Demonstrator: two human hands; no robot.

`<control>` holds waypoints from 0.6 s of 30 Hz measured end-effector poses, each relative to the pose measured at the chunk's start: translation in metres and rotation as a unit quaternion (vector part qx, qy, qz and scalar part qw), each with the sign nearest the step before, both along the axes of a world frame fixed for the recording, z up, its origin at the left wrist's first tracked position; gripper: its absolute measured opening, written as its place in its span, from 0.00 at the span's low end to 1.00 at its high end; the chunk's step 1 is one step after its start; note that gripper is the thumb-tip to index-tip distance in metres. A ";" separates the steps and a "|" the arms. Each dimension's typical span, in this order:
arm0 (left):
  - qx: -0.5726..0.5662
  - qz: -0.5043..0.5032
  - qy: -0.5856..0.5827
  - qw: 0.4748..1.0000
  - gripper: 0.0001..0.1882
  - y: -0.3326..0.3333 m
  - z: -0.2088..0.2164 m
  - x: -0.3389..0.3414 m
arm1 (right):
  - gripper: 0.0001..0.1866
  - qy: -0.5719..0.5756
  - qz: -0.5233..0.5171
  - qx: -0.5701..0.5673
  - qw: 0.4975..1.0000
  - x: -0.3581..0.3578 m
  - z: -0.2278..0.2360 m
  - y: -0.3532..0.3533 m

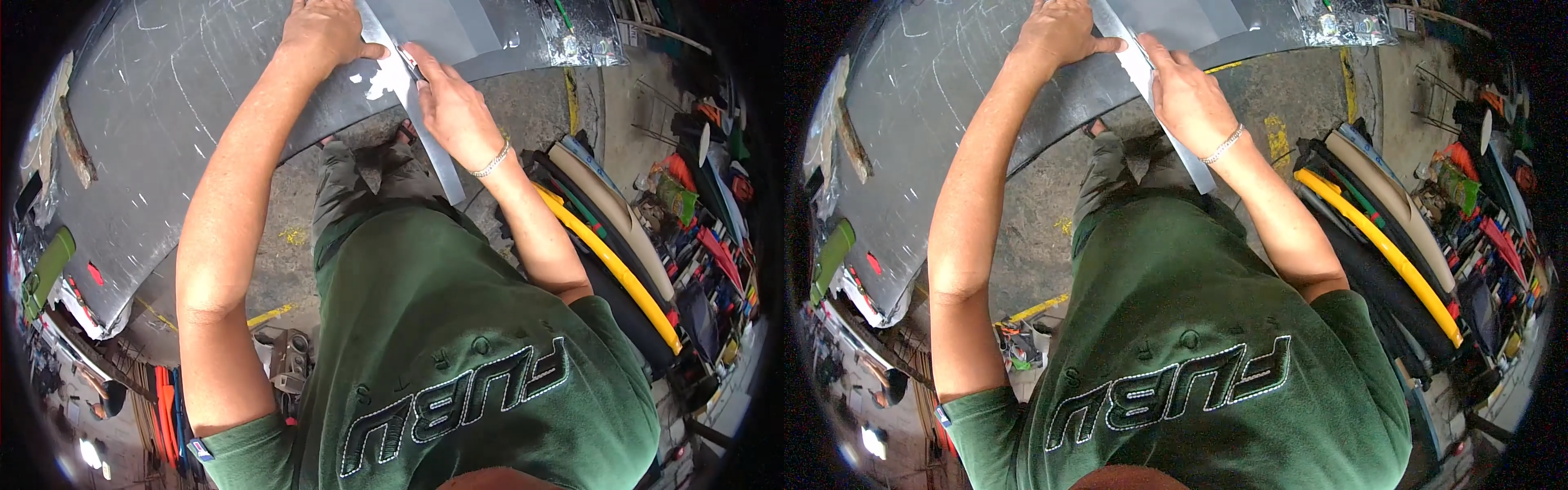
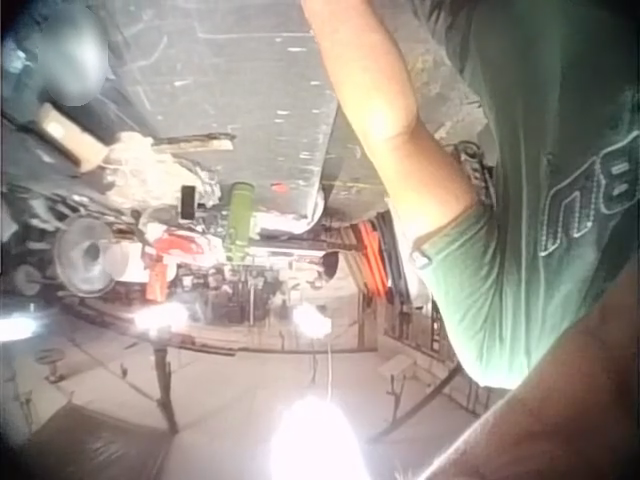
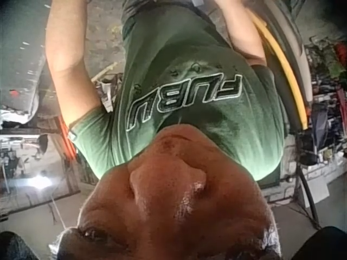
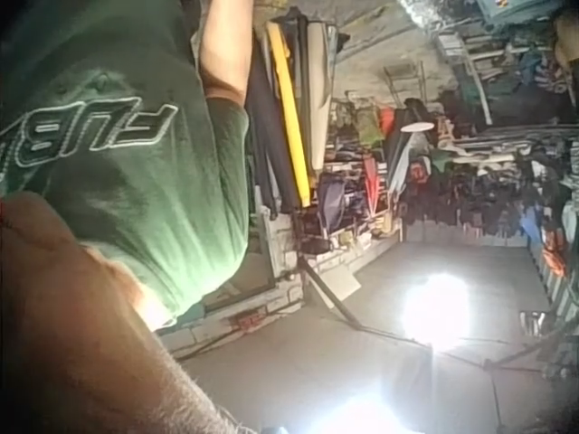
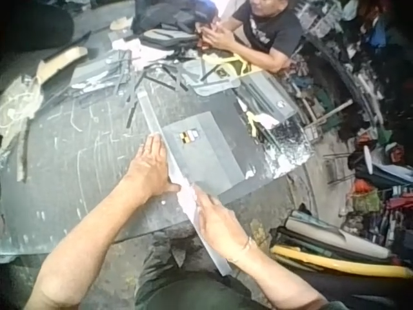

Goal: Measure and cut rectangular pieces of synthetic grey material using a metal ruler and a utility knife on a workbench.

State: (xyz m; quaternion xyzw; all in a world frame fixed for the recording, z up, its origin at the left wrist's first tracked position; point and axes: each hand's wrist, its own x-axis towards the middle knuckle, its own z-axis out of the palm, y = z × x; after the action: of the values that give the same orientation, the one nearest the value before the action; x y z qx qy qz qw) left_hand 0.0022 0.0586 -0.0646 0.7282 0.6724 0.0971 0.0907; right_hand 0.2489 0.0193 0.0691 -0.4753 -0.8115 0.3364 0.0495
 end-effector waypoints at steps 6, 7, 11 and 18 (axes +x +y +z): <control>0.090 -0.037 -0.110 0.989 0.68 0.015 -0.031 -0.003 | 0.29 -0.019 -0.016 -0.026 0.999 0.020 0.001 -0.013; 0.196 -0.044 -0.217 0.955 0.68 0.000 -0.067 -0.033 | 0.29 0.002 0.008 -0.025 1.000 0.010 0.000 -0.014; 0.097 -0.081 -0.273 0.954 0.68 0.006 -0.043 -0.025 | 0.29 -0.007 -0.016 -0.030 0.999 0.023 -0.008 -0.017; -0.224 0.011 0.105 0.969 0.69 0.012 0.121 0.053 | 0.30 -0.002 -0.026 0.002 1.000 0.040 -0.006 -0.015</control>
State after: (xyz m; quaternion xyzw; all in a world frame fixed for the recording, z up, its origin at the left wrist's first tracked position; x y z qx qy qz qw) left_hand 0.0548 0.0702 0.0564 0.6880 0.6907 -0.1315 0.1795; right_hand 0.2888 0.0044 0.0629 -0.4964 -0.7999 0.3323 0.0577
